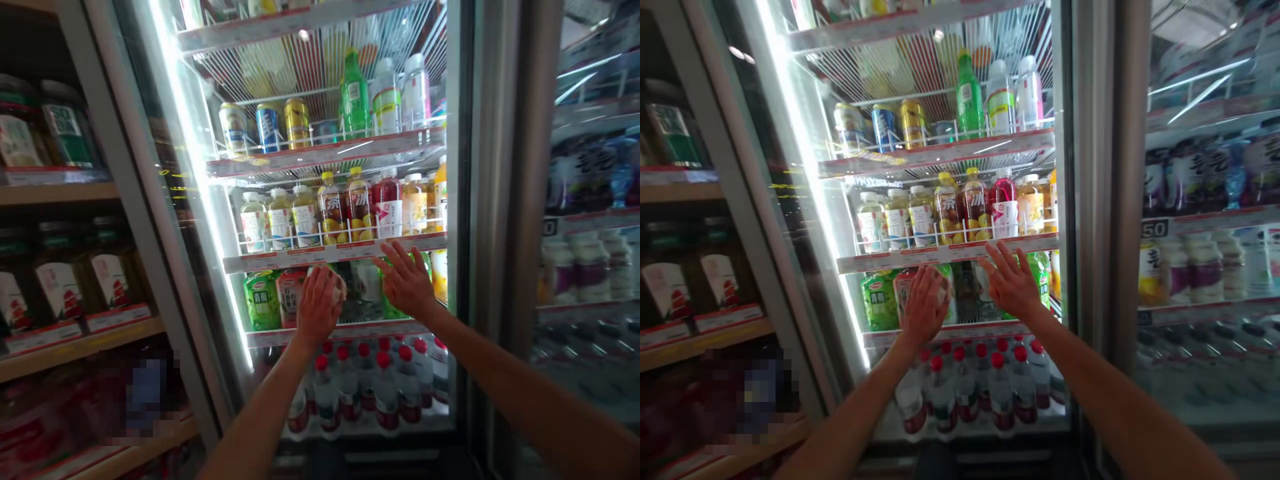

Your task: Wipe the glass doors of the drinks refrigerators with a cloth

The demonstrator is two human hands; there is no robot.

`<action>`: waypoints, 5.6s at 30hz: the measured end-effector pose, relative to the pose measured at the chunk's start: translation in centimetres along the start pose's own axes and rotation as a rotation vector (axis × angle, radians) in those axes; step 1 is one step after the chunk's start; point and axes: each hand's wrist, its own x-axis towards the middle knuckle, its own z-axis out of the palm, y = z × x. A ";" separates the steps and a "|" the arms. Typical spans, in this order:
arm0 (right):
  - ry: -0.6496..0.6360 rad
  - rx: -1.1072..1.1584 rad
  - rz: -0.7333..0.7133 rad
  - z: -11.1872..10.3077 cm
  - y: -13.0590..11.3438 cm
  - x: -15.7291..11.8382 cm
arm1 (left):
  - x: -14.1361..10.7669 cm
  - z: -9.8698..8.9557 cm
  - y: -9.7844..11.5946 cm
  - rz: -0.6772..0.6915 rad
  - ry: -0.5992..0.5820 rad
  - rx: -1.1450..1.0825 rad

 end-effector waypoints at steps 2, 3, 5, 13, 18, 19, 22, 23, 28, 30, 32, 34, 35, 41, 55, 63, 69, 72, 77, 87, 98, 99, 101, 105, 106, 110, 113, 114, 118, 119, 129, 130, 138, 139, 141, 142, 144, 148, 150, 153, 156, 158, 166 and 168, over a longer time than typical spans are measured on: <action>0.010 -0.011 -0.009 0.0 0.0 0.0 | -1.0 -1.0 -2.0 -0.056 0.040 0.019; 0.013 -0.013 -0.011 -0.1 0.0 0.0 | -1.7 -1.9 -3.6 -0.128 0.091 0.042; 0.013 -0.009 -0.006 -0.1 -0.1 0.1 | -3.1 -3.7 -7.0 -0.318 0.223 0.121; 0.011 0.010 0.013 -0.1 -0.1 0.1 | -0.9 -2.1 -4.1 -0.333 0.176 0.053; 0.040 0.004 -0.016 -0.2 0.0 0.1 | -0.8 -2.4 -4.8 -0.239 0.179 0.089; 0.047 0.005 -0.017 -0.2 -0.1 0.2 | -1.4 -3.0 -6.1 -0.281 0.202 0.116; 0.062 0.009 -0.019 -0.1 -0.1 0.2 | -2.6 -4.4 -9.3 -0.497 0.316 0.164; 0.064 0.008 -0.019 -0.1 -0.2 0.2 | -2.6 -4.4 -9.7 -0.541 0.348 0.160; 0.065 -0.004 -0.017 -0.1 -0.2 0.2 | 0.6 -2.0 -5.0 -0.350 0.309 0.042; 0.063 -0.005 -0.017 -0.1 -0.2 0.2 | 1.8 -1.2 -2.7 -0.260 0.247 0.009; 0.060 -0.005 -0.016 -0.1 -0.1 0.2 | 2.3 -1.0 -1.9 -0.204 0.196 0.006; 0.059 -0.008 -0.017 -0.1 -0.1 0.2 | 1.8 -1.6 -3.0 -0.165 0.170 0.023; 0.056 -0.011 -0.019 -0.1 -0.1 0.2 | 1.4 -2.1 -4.1 -0.167 0.172 0.034; 0.040 -0.033 -0.014 -0.1 -0.1 0.2 | -0.2 -4.1 -10.5 -0.512 0.385 0.139; 0.068 -0.016 -0.025 -0.1 -0.2 0.3 | 1.1 -4.2 -10.5 -0.266 0.312 0.145; 0.057 -0.021 -0.023 -0.2 -0.2 0.3 | 2.9 -2.8 -7.0 -0.113 0.199 0.053; 0.048 0.000 -0.006 -0.1 -0.1 0.1 | 2.9 -4.3 -10.2 -0.189 0.224 0.086; 0.046 0.005 -0.005 0.0 -0.2 0.1 | 3.8 -4.2 -10.7 -0.449 0.366 0.123; 0.045 -0.009 -0.005 -0.1 -0.2 0.2 | 6.3 -1.1 -3.5 0.029 0.127 0.013; 0.050 0.009 -0.010 0.1 -0.2 0.1 | 4.6 -4.1 -11.5 -0.489 0.423 0.155; 0.049 0.025 -0.004 0.0 -0.1 0.2 | 4.2 -0.9 -2.7 0.057 0.070 0.091; 0.046 0.027 -0.002 0.0 -0.1 0.2 | 3.6 -1.5 -4.0 -0.012 0.110 0.112; 0.046 0.031 -0.004 0.0 -0.1 0.1 | 2.8 -2.6 -6.6 -0.232 0.252 0.160; 0.053 0.018 -0.003 0.0 -0.1 0.1 | 2.9 -2.5 -6.7 -0.365 0.339 0.152; 0.052 0.013 0.000 0.0 -0.2 0.1 | 3.2 -2.0 -5.5 -0.280 0.291 0.126; 0.052 0.022 -0.004 0.0 -0.1 0.1 | 3.9 -0.1 -1.1 0.022 0.109 0.049; 0.059 0.021 -0.006 -0.1 -0.1 0.2 | 2.8 -0.9 -2.7 -0.005 0.117 0.056; 0.061 0.016 -0.005 -0.1 -0.1 0.2 | 2.2 -1.6 -4.0 -0.050 0.144 0.072; 0.049 0.002 -0.003 0.0 -0.1 0.1 | 0.3 -3.8 -8.4 -0.299 0.267 0.156; 0.047 0.007 -0.002 0.0 -0.1 0.1 | 0.2 -3.8 -8.4 -0.338 0.287 0.161; 0.064 0.000 -0.016 -0.2 -0.1 0.2 | -0.9 -1.8 -3.6 -0.016 0.045 0.076; 0.064 0.001 -0.016 -0.2 -0.1 0.2 | -1.6 -2.5 -5.1 -0.092 0.083 0.105; 0.079 -0.023 -0.006 -0.1 -0.2 0.3 | -1.6 -2.9 -6.5 -0.336 0.295 0.148; 0.079 -0.024 -0.008 -0.1 -0.2 0.3 | -1.0 -2.3 -5.1 -0.251 0.244 0.121; 0.087 -0.025 -0.018 -0.1 -0.2 0.3 | -0.2 -1.4 -2.7 -0.102 0.135 0.076; 0.090 -0.024 -0.024 -0.2 -0.1 0.3 | -0.1 -1.2 -2.1 -0.050 0.084 0.062; 0.090 -0.021 -0.031 -0.2 -0.1 0.3 | -0.9 -1.7 -2.5 -0.005 0.026 0.056; 0.074 -0.014 -0.021 -0.2 -0.1 0.3 | -4.0 -4.4 -7.8 -0.293 0.170 0.149; 0.087 -0.022 -0.023 -0.1 -0.2 0.3 | -5.0 -5.2 -10.1 -0.531 0.310 0.181; 0.089 -0.031 -0.021 -0.1 -0.2 0.3 | -4.4 -4.7 -10.1 -0.622 0.385 0.142; 0.071 -0.025 -0.010 -0.1 -0.1 0.2 | -2.2 -2.9 -6.7 -0.406 0.313 0.120; 0.070 -0.013 -0.011 -0.1 -0.1 0.2 | -0.9 -1.9 -4.3 -0.228 0.220 0.115; 0.081 -0.026 -0.028 -0.2 -0.2 0.3 | -0.5 -3.1 -6.1 -0.222 0.201 0.158; 0.088 -0.031 -0.030 -0.2 -0.2 0.3 | 0.2 -3.0 -6.7 -0.395 0.303 0.148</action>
